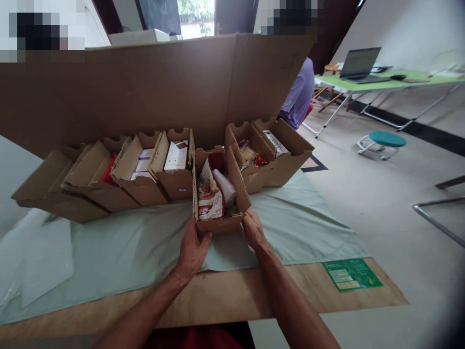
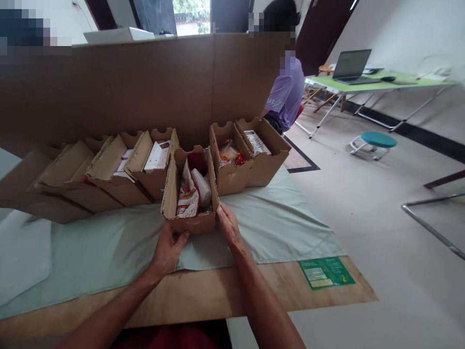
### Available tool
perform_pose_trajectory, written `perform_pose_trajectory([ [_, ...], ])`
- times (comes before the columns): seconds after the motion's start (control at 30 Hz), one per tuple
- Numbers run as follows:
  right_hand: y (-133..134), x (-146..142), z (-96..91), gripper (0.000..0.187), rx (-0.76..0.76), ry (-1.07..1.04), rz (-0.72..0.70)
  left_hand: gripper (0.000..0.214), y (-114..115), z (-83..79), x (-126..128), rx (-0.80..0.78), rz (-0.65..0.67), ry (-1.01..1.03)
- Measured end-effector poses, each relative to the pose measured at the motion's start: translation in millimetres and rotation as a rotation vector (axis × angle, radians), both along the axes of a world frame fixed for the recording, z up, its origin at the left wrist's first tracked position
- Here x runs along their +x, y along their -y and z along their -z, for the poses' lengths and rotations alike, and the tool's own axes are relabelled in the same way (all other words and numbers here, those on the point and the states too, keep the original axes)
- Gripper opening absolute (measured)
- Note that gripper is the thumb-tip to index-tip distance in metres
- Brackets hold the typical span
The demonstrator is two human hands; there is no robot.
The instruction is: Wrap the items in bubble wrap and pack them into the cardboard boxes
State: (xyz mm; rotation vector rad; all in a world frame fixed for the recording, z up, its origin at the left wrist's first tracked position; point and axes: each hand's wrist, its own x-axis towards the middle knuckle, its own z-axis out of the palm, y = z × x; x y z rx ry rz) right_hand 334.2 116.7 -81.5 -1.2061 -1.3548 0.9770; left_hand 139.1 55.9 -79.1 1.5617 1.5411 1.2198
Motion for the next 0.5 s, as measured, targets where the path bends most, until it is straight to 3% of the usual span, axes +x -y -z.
perform_pose_trajectory([
  [0.1, -2.9, -0.4, 4.2, 0.060, 0.013, -0.039, -0.019, 0.043, -20.5, -4.8, 4.2, 0.015, 0.012, -0.044],
  [0.3, -2.0, -8.7, 22.7, 0.069, -0.029, -0.097, 0.076, 0.053, -55.5, -3.6, 7.6, 0.008, -0.037, -0.067],
  [0.5, 0.1, -9.3, 33.9, 0.067, -0.085, -0.094, 0.181, 0.038, -103.4, -4.5, 27.0, -0.010, -0.143, -0.200],
])
